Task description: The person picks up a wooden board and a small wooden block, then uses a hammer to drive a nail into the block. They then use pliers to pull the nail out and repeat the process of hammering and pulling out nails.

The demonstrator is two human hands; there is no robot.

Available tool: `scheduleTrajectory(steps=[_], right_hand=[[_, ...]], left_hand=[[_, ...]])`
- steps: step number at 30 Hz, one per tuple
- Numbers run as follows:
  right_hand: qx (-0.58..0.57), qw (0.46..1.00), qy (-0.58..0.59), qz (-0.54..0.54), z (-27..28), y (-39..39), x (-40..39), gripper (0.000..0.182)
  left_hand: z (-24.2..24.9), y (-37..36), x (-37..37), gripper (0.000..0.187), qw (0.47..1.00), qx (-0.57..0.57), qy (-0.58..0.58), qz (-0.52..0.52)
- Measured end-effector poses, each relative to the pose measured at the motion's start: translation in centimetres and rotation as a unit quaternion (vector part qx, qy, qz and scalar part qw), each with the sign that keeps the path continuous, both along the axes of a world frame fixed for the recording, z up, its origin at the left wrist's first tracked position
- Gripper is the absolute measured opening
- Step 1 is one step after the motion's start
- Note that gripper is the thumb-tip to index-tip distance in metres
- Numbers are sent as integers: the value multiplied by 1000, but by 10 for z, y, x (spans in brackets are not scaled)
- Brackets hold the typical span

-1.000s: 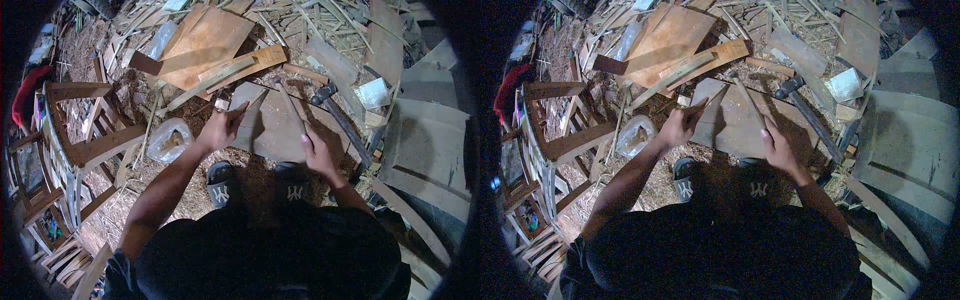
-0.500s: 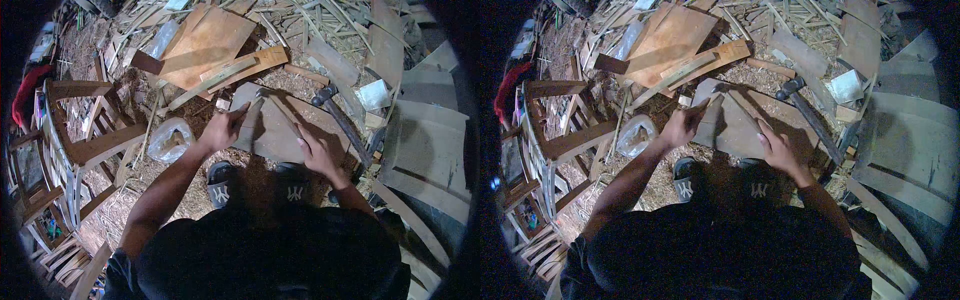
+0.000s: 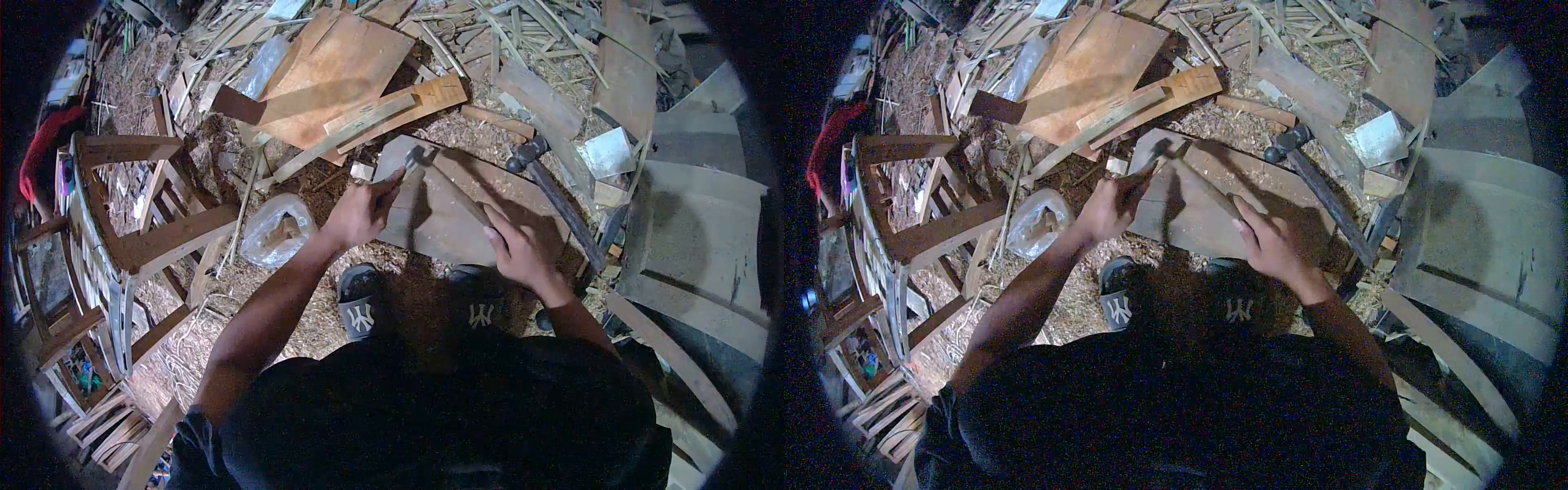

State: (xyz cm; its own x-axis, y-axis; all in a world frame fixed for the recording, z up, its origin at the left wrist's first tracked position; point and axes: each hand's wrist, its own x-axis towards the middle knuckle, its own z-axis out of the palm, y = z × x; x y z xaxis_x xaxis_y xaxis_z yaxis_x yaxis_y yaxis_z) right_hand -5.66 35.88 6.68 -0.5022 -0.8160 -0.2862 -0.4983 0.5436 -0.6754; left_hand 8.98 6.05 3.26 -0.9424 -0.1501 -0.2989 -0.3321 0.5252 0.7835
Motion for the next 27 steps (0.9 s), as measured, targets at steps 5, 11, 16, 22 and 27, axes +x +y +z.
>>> scheduleTrajectory(steps=[5, 11, 16, 22, 27], right_hand=[[-92, 993, 4, -74, -21, 9, 0, 43], [8, 997, 46, -69, -27, 17, 1, 41], [-80, 982, 86, -151, -16, -3, -13, 41], [-5, 960, 215, -178, -7, -23, -36, 39], [-208, 968, 62, -128, 21, -68, -39, 31]], left_hand=[[4, 4, 0, 55, 999, -13, 29, 5], [-8, 4, 2, 51, 996, -20, 88, 6], [13, 8, 3, 51, 992, -20, 122, -16], [16, 11, -5, 57, 992, -53, 92, -65], [35, 18, -20, 54, 993, -38, 71, -91]])
